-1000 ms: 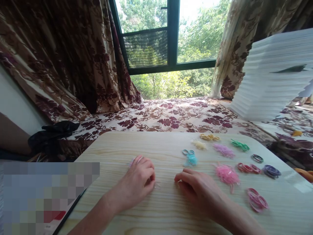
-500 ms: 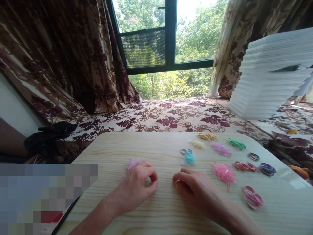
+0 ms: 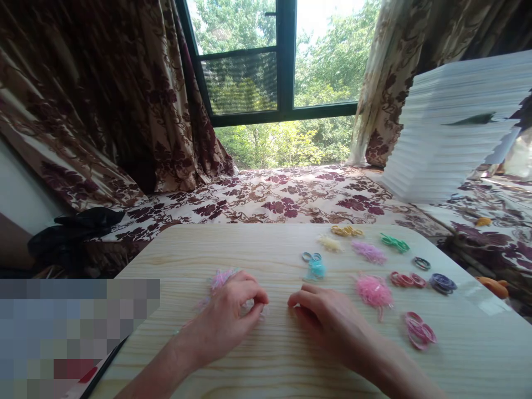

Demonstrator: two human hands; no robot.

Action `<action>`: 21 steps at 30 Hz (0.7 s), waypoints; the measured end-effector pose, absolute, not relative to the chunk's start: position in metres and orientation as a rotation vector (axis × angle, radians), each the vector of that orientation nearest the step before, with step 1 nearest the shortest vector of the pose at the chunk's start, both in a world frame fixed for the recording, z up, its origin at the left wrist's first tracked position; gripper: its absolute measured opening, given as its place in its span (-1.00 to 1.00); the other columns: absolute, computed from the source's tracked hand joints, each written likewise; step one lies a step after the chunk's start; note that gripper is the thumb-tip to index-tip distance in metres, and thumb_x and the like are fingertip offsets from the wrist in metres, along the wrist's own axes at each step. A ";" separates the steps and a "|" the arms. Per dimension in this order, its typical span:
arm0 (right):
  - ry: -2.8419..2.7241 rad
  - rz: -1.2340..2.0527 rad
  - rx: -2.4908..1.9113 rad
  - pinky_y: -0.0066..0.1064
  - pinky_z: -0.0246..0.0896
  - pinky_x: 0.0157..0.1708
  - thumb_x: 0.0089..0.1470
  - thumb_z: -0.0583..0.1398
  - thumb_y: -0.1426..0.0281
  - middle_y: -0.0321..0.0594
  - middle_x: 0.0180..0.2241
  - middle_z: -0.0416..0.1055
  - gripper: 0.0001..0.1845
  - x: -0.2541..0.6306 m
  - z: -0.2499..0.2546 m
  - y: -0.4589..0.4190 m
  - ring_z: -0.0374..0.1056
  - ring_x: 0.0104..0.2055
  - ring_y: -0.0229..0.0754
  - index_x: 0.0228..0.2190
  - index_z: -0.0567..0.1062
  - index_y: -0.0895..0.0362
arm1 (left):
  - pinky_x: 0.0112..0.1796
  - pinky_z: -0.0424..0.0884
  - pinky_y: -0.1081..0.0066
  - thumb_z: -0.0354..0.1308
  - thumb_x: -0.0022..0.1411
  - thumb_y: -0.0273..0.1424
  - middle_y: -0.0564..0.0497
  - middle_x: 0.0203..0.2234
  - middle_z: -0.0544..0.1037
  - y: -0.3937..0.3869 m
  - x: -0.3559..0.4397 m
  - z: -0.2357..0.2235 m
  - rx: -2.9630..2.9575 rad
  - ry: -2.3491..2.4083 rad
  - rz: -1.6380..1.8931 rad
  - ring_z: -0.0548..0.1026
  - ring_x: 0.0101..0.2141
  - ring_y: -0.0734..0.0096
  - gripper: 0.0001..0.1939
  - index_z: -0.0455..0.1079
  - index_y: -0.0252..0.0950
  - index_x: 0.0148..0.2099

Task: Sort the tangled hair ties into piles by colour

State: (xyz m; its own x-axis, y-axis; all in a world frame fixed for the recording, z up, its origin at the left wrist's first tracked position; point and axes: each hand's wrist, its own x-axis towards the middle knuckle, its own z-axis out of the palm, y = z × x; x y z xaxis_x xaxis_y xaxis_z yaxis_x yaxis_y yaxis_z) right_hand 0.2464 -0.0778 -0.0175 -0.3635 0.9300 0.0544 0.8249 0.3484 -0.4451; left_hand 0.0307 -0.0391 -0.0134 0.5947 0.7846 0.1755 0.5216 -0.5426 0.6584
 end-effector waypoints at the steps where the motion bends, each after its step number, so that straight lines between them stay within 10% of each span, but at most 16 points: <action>1: -2.319 0.498 -1.561 -0.48 0.05 -0.45 0.15 0.04 0.52 -0.24 -0.39 0.47 -0.73 0.246 -0.017 -0.078 0.36 -0.41 -0.26 -0.35 0.54 0.09 | -0.15 0.35 0.39 0.04 0.17 -0.58 0.04 -0.33 0.47 -0.039 0.031 -0.014 2.267 1.032 0.625 0.43 -0.22 0.40 -0.82 0.42 -0.24 -0.34; 21: -2.355 0.490 -1.535 -0.44 0.13 -0.46 0.18 0.01 0.45 -0.22 -0.41 0.47 -0.71 0.248 -0.024 -0.073 0.41 -0.41 -0.19 -0.39 0.51 0.05 | -0.19 0.39 0.46 0.17 0.12 -0.47 0.08 -0.34 0.53 -0.043 0.035 -0.013 1.961 1.124 0.721 0.48 -0.27 0.44 -0.89 0.42 -0.23 -0.26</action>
